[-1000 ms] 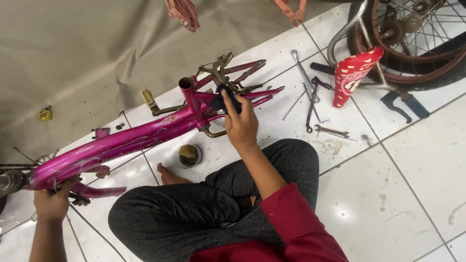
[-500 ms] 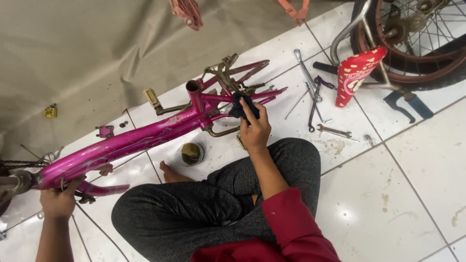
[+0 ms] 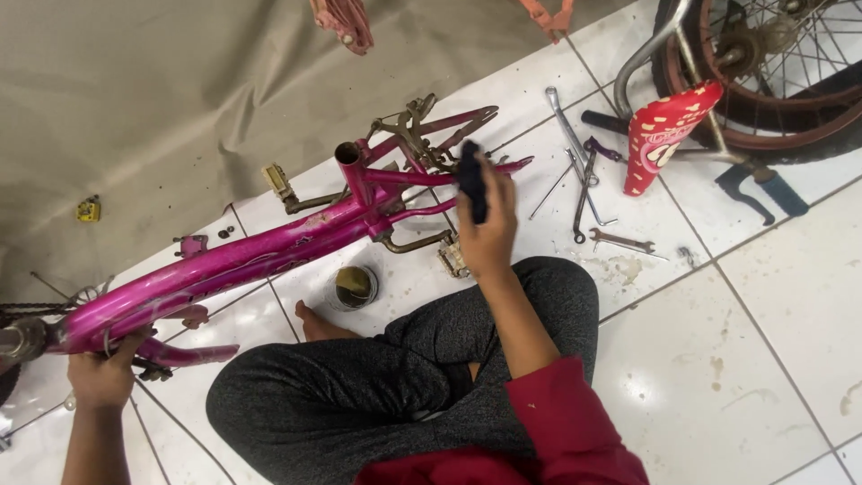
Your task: Cleaning a pink bicycle frame with a cloth and liquid cleaner while sitting on the floor.
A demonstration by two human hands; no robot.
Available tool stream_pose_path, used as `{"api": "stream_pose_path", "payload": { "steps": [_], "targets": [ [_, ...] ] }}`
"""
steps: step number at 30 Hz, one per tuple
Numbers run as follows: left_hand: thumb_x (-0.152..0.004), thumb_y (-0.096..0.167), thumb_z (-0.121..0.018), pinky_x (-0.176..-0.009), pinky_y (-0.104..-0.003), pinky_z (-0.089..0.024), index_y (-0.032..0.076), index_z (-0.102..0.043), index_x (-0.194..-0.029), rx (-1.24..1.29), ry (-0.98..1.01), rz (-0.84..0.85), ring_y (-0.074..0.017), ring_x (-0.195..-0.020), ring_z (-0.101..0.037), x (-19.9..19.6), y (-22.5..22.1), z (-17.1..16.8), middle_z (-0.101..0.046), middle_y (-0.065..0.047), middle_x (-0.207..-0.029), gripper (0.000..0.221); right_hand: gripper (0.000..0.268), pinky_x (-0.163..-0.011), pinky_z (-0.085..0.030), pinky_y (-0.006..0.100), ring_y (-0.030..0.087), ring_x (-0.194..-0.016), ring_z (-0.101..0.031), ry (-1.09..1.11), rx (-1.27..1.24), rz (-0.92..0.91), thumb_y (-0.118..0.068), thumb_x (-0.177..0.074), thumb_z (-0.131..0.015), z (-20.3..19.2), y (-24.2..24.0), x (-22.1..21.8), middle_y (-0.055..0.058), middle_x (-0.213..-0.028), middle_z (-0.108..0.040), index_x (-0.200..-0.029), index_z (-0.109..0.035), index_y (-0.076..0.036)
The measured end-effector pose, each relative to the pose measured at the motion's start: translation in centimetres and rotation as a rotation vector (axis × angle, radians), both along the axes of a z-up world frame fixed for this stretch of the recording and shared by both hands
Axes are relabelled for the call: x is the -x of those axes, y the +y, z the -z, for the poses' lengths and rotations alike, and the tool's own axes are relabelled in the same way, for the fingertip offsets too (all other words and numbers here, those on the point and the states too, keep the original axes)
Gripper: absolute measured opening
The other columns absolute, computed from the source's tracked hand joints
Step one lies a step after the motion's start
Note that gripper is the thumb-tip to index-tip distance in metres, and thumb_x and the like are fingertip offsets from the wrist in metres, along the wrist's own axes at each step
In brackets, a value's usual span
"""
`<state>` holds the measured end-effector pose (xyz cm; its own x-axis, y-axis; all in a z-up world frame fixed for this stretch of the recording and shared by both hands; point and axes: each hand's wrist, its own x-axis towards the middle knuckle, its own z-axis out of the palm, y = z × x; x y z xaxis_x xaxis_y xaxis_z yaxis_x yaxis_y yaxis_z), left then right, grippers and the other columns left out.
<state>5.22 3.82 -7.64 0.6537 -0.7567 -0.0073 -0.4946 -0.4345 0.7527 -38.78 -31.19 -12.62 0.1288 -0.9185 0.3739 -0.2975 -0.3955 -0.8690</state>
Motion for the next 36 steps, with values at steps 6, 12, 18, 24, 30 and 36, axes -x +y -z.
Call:
{"api": "stream_pose_path", "payload": {
  "steps": [6, 12, 18, 24, 30, 36],
  "targets": [
    [-0.105, -0.001, -0.066, -0.091, -0.045, -0.056, -0.004, -0.056, -0.134, -0.059, -0.045, -0.014, -0.0328, -0.095, -0.066, 0.3, -0.2, -0.4, -0.064, -0.018, -0.110, 0.030, 0.059, -0.056, -0.049, 0.027, 0.014, -0.069, -0.061, 0.341, 0.112, -0.024, -0.013, -0.088, -0.079, -0.6, -1.4, -0.6, 0.003, -0.106, -0.063, -0.141, -0.061, -0.029],
    [-0.107, -0.011, -0.060, -0.079, -0.041, -0.059, -0.007, -0.053, -0.135, 0.012, 0.031, 0.035, -0.0323, -0.092, -0.067, -0.5, 0.6, 0.3, -0.063, -0.021, -0.111, 0.030, 0.057, -0.041, -0.050, 0.029, 0.021, -0.045, -0.066, 0.364, -0.129, 0.025, -0.045, -0.108, -0.036, 3.4, -3.2, 2.2, 0.006, -0.062, -0.068, -0.087, -0.068, -0.002],
    [-0.110, -0.009, -0.062, -0.088, -0.044, -0.060, -0.007, -0.056, -0.130, -0.036, -0.034, 0.003, -0.0325, -0.096, -0.067, 0.8, -0.8, -1.0, -0.064, -0.021, -0.112, 0.021, 0.045, -0.054, -0.049, 0.036, 0.025, -0.052, -0.062, 0.184, -0.296, 0.016, -0.039, -0.105, -0.050, 1.9, -3.9, 2.4, 0.012, -0.066, -0.068, -0.091, -0.067, 0.001],
    [-0.103, -0.015, -0.066, -0.079, -0.040, -0.061, -0.011, -0.058, -0.128, 0.028, -0.190, 0.246, -0.0307, -0.089, -0.069, -1.6, -0.6, -0.9, -0.067, -0.022, -0.106, 0.027, 0.042, -0.054, -0.050, 0.034, 0.024, -0.055, -0.064, 0.149, -0.274, 0.048, -0.035, -0.103, -0.055, 2.2, -2.9, 2.0, 0.015, -0.071, -0.072, -0.096, -0.070, 0.004],
    [-0.102, -0.014, -0.072, -0.084, -0.050, -0.059, -0.017, -0.059, -0.134, -0.156, -0.225, 0.032, -0.0408, -0.095, -0.068, 1.6, -2.0, -3.2, -0.067, -0.032, -0.113, 0.035, 0.041, -0.050, -0.047, 0.032, 0.019, -0.051, -0.058, 0.111, -0.278, 0.021, -0.035, -0.104, -0.055, 1.9, -2.2, 1.9, 0.011, -0.066, -0.068, -0.099, -0.069, 0.003],
    [-0.102, -0.014, -0.083, -0.094, -0.071, -0.041, -0.012, -0.029, -0.153, -0.009, -0.484, -0.215, -0.0601, -0.126, -0.044, 7.6, -1.8, -3.6, -0.042, -0.044, -0.140, 0.074, 0.027, -0.047, -0.046, 0.028, 0.017, -0.052, -0.061, 0.158, -0.148, -0.026, -0.026, -0.100, -0.065, 0.7, -3.1, 2.8, 0.007, -0.069, -0.070, -0.094, -0.070, -0.001]
  ]
}}
